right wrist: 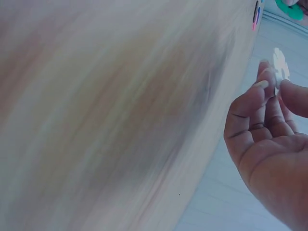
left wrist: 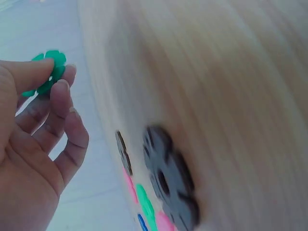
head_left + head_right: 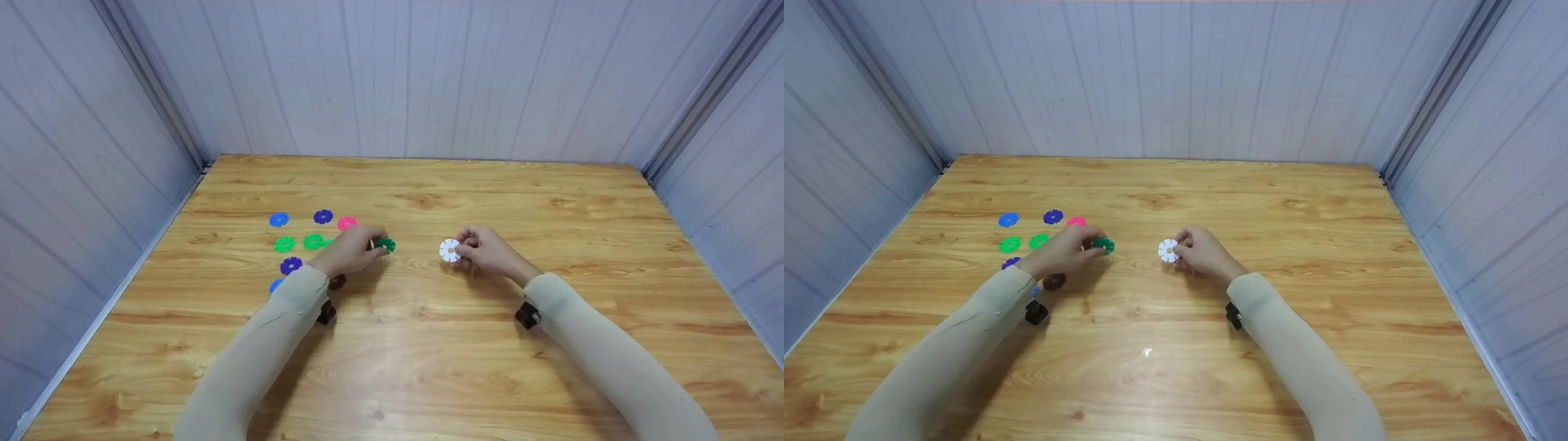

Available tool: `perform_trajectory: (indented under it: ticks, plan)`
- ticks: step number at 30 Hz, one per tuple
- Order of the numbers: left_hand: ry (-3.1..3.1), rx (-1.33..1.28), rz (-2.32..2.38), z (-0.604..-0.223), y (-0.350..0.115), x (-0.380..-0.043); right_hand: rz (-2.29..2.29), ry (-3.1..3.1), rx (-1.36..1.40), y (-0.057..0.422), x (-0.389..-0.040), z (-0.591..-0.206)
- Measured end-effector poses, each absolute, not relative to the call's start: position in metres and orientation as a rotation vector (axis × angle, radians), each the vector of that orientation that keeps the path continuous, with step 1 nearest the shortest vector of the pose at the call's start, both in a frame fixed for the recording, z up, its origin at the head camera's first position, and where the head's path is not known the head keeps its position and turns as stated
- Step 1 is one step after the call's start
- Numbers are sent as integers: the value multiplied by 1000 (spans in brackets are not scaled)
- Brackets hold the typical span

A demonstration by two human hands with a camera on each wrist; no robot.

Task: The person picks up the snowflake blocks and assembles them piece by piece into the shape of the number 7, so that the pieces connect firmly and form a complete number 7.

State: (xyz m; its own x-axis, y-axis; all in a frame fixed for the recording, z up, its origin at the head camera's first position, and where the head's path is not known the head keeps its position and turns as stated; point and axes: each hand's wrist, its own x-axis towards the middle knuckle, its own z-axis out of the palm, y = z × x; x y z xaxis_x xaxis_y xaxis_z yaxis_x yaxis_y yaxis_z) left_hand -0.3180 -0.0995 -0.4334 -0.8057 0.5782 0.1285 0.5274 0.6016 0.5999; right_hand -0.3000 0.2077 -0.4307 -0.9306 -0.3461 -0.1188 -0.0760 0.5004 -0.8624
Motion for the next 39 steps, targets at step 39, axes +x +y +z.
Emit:
perform_trajectory:
  ticks: [39]
  plan:
    - [2909,1448,774,-434,-47,-295,-1510,2394,-498,197,-292,-436]
